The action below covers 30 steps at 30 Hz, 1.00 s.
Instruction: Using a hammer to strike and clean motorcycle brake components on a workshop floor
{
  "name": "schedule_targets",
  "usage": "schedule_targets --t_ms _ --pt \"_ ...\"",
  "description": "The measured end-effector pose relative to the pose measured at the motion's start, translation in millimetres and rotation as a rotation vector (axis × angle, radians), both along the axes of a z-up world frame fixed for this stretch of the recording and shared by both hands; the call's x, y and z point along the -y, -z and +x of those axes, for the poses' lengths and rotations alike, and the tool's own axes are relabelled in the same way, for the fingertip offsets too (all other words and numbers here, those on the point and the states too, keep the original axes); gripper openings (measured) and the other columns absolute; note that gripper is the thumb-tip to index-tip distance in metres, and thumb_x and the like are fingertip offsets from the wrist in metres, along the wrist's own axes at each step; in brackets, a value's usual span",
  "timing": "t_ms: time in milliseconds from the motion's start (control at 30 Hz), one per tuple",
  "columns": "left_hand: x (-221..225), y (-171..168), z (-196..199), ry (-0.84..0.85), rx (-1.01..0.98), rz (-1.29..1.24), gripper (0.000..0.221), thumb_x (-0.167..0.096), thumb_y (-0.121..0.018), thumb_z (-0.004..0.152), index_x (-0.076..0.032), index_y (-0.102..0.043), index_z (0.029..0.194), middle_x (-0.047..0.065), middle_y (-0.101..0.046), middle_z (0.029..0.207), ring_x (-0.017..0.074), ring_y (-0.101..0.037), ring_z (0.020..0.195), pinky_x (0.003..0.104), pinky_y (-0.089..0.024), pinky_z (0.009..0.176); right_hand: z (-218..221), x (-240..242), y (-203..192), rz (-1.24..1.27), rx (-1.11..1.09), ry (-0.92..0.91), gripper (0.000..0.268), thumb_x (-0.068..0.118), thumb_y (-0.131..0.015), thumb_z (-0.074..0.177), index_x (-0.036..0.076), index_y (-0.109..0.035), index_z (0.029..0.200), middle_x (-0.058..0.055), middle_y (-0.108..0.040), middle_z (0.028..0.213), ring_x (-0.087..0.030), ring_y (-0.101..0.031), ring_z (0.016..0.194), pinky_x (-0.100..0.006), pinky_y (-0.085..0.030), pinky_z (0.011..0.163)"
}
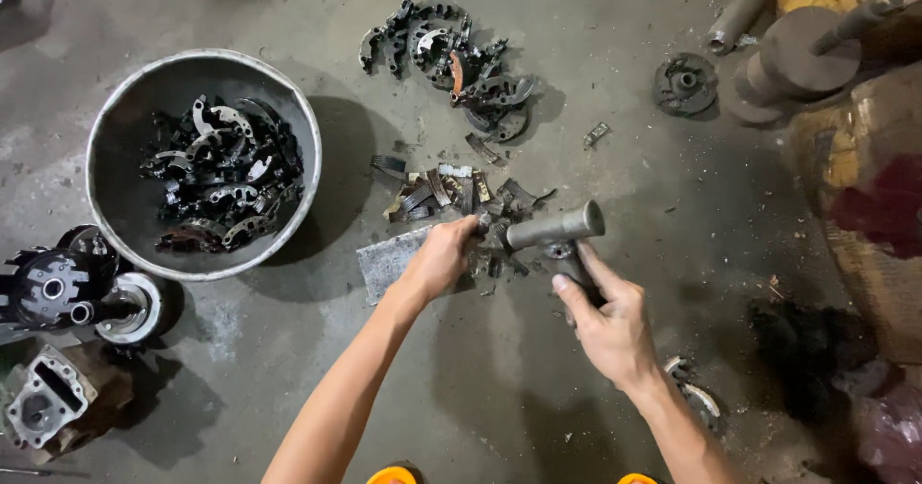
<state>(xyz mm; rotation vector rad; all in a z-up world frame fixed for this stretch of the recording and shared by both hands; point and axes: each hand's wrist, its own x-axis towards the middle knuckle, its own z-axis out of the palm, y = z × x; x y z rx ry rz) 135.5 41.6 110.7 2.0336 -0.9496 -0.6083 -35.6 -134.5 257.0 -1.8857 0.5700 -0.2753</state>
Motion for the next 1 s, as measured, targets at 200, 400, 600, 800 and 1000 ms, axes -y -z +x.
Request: schedule_targets --t_ms 200,400,600,800,1000 --pt "16 -7 0 0.156 0.127 0.123 0.031 0.008 -0.061 0.074 -0.006 -0.055 0.100 0.015 -0.071 0.092 0.0404 -0.072 0.091 0.047 -0.059 0.083 1 2 -31 -0.155 0.153 0.059 0.025 0.006 -0.067 0.093 -0.002 -0.071 0.116 -0.010 -0.061 0.046 -0.018 -0.059 0.035 -0.030 -0.045 0.032" --pt "15 -23 -1 0.163 0.096 0.105 0.022 0.004 -0.044 0.091 -0.003 -0.060 0.105 0.020 -0.073 0.094 0.0438 -0.072 0.091 0.050 -0.059 0.082 11 11 54 -0.355 0.091 -0.149 0.033 0.009 -0.071 0.090 -0.005 -0.068 0.120 -0.024 -0.071 0.079 -0.040 -0.073 0.071 -0.046 -0.055 0.051" --pt "11 -12 -1 0.150 0.073 0.062 0.027 0.006 -0.046 0.089 -0.003 -0.060 0.110 0.019 -0.073 0.097 0.0431 -0.071 0.095 0.049 -0.059 0.083 3 12 -17 -0.267 0.035 0.040 0.035 0.012 -0.070 0.093 -0.005 -0.068 0.123 -0.020 -0.065 0.060 -0.028 -0.068 0.054 -0.041 -0.048 0.047" --pt "6 -4 -2 0.105 0.002 0.015 0.039 0.011 -0.052 0.082 -0.006 -0.061 0.116 0.016 -0.074 0.107 0.0405 -0.070 0.103 0.049 -0.059 0.088 11 6 38 -0.302 -0.031 -0.115 0.041 0.012 -0.070 0.092 -0.007 -0.065 0.128 -0.026 -0.073 0.088 -0.039 -0.074 0.081 -0.046 -0.059 0.057" --pt "5 -34 -12 -0.042 -0.029 0.023 0.054 0.017 -0.052 0.072 0.002 -0.063 0.123 0.025 -0.072 0.117 0.0418 -0.065 0.117 0.049 -0.052 0.106 0 14 1 -0.150 -0.263 0.091 0.046 0.021 -0.071 0.090 0.010 -0.066 0.134 -0.016 -0.075 0.071 -0.025 -0.070 0.054 -0.037 -0.052 0.046"
